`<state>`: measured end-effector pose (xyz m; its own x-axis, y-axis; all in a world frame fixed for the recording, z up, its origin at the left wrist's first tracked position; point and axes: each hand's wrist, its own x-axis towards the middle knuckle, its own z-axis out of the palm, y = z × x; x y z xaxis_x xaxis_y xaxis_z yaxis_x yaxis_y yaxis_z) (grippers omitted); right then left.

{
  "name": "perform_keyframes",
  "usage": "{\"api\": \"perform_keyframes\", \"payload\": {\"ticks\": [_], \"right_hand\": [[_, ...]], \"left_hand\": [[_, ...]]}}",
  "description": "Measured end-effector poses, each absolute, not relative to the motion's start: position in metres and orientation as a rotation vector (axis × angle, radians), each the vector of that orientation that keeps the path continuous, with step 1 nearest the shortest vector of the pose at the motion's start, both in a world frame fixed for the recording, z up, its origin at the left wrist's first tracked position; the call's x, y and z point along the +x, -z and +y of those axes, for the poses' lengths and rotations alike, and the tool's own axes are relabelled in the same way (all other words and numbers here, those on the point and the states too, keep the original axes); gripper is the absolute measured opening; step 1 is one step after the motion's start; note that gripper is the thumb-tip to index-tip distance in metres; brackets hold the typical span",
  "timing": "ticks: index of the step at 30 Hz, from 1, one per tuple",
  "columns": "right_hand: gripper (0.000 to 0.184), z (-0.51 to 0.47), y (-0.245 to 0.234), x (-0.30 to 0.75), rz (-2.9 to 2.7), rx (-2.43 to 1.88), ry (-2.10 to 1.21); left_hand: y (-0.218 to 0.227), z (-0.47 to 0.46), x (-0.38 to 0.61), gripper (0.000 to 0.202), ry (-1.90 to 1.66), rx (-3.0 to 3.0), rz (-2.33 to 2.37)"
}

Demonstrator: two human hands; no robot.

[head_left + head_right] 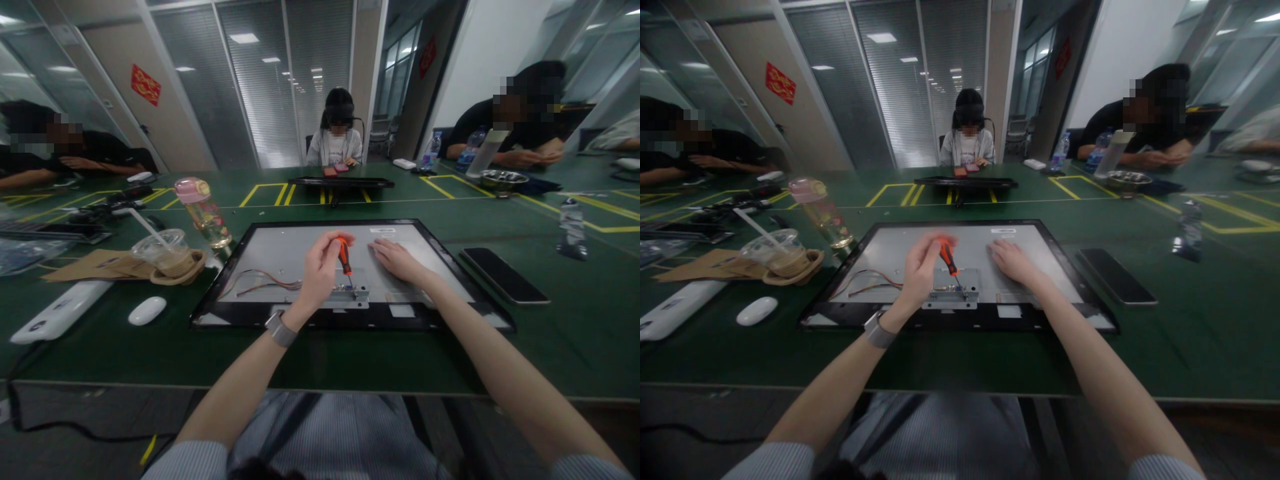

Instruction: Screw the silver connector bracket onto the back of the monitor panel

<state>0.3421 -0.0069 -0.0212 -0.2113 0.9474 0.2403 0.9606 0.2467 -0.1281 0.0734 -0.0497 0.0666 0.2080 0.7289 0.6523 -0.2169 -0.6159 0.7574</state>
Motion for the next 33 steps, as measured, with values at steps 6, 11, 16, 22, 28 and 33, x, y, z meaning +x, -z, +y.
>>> {"api": "perform_keyframes", "payload": {"ticks": [6,11,16,22,28,33], "right_hand": [[0.05,-0.0067,0.0197,0.3406,-2.259,-1.803,0.059],[0.049,-0.006,0.0219,0.3415,-2.267,-1.808,0.097],[0.049,-0.0059,0.0233,0.3424,-2.262,-1.801,0.097],[0.05,-0.0063,0.021,0.3404,-2.26,-1.823,0.073],[0.05,-0.0049,0.0216,0.3419,-2.26,-1.815,0.054],[0.05,-0.0049,0.0223,0.3428,-2.262,-1.78,0.053]], "left_hand": [[-0.07,-0.051,0.0718,0.014,-1.517,1.775,0.511],[-0.0676,-0.051,0.0734,0.026,-1.426,1.722,0.404],[-0.0649,-0.0509,0.075,0.027,-1.39,1.666,0.35],[-0.0662,-0.0531,0.0741,0.021,-1.435,1.69,0.409],[-0.0658,-0.0512,0.0765,0.015,-1.532,1.738,0.477],[-0.0651,-0.0523,0.0766,0.019,-1.633,1.771,0.589]]}}
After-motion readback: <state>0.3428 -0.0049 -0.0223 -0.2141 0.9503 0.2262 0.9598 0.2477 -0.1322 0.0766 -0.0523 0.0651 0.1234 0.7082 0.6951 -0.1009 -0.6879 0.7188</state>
